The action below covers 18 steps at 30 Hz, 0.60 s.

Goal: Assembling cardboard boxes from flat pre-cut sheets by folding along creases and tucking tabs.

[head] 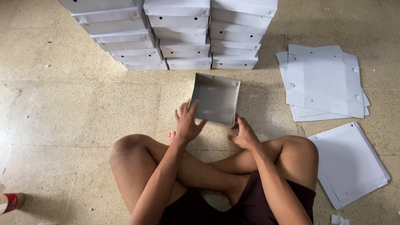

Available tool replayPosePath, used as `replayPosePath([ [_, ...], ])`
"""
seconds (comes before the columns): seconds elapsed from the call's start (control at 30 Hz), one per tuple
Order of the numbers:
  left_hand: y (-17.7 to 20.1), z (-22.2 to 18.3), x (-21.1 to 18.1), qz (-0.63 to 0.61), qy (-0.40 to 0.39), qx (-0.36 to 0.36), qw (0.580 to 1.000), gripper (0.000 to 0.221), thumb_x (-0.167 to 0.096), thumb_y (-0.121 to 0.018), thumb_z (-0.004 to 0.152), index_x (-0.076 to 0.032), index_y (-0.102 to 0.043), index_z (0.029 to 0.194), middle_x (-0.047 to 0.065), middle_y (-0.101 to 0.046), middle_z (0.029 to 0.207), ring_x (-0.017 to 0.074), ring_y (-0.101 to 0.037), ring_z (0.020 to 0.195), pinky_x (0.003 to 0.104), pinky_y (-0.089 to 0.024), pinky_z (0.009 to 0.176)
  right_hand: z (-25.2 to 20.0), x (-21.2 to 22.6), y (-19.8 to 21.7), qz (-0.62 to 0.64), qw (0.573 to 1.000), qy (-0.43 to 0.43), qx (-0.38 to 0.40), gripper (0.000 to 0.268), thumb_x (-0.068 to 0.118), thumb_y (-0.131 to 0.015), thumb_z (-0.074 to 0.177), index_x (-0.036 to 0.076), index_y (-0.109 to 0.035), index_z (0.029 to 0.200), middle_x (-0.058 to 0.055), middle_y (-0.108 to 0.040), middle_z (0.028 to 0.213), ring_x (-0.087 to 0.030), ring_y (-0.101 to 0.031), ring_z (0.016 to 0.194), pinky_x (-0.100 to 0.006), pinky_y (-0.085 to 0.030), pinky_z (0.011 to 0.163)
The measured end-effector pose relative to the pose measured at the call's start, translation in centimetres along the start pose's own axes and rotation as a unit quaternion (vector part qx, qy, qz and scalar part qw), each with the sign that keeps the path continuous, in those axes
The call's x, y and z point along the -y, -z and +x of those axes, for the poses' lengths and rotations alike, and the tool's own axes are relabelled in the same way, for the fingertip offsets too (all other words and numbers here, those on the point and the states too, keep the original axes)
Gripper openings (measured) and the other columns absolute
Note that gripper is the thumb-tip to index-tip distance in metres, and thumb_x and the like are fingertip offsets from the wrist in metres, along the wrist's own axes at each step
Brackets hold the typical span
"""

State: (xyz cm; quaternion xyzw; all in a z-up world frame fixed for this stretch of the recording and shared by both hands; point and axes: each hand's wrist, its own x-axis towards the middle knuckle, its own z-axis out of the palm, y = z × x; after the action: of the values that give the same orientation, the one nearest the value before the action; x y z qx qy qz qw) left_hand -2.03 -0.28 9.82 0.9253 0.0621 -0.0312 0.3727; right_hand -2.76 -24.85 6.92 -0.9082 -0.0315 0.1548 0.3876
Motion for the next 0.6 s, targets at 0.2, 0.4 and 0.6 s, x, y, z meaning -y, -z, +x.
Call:
replayPosePath([
  [0.2, -8.0, 1.9, 6.4, 0.230, -0.207, 0.060, 0.949, 0.015, -0.027, -0.072, 0.085, -0.026, -0.072, 0.100, -0.001, -0.071, 0.090, 0.0188, -0.064, 0.098, 0.058, -0.023, 0.114, 1.2, -2.7, -1.6, -0.058, 0.994, 0.043, 0.082, 0.097, 0.021, -0.082, 0.076, 0.019, -0.032, 0.159, -0.018, -0.044, 0.143, -0.046, -0.048, 0.132, -0.059, -0.046, 0.108],
  [0.4, -7.8, 3.1, 9.2, 0.253, -0.086, 0.038, 0.963, 0.007, -0.021, -0.068, 0.085, -0.025, -0.074, 0.087, -0.001, -0.069, 0.082, 0.0191, -0.067, 0.094, 0.065, -0.023, 0.115, 1.6, -2.9, -1.4, -0.061, 0.996, 0.030, 0.063, 0.107, 0.027, -0.082, 0.071, 0.008, -0.027, 0.160, -0.020, -0.047, 0.141, -0.036, -0.059, 0.123, -0.050, -0.051, 0.103],
  [0.6, -5.2, 3.2, 12.1, 0.347, 0.068, -0.131, 0.926, 0.027, -0.024, -0.072, 0.080, -0.016, -0.071, 0.105, 0.028, -0.049, 0.146, 0.0523, -0.026, 0.148, 0.073, -0.009, 0.113, 1.2, -1.6, -1.1, -0.039, 0.997, 0.050, 0.037, 0.097, 0.026, -0.083, 0.071, 0.000, -0.038, 0.153, -0.023, -0.050, 0.137, -0.037, -0.062, 0.117, -0.048, -0.053, 0.100],
])
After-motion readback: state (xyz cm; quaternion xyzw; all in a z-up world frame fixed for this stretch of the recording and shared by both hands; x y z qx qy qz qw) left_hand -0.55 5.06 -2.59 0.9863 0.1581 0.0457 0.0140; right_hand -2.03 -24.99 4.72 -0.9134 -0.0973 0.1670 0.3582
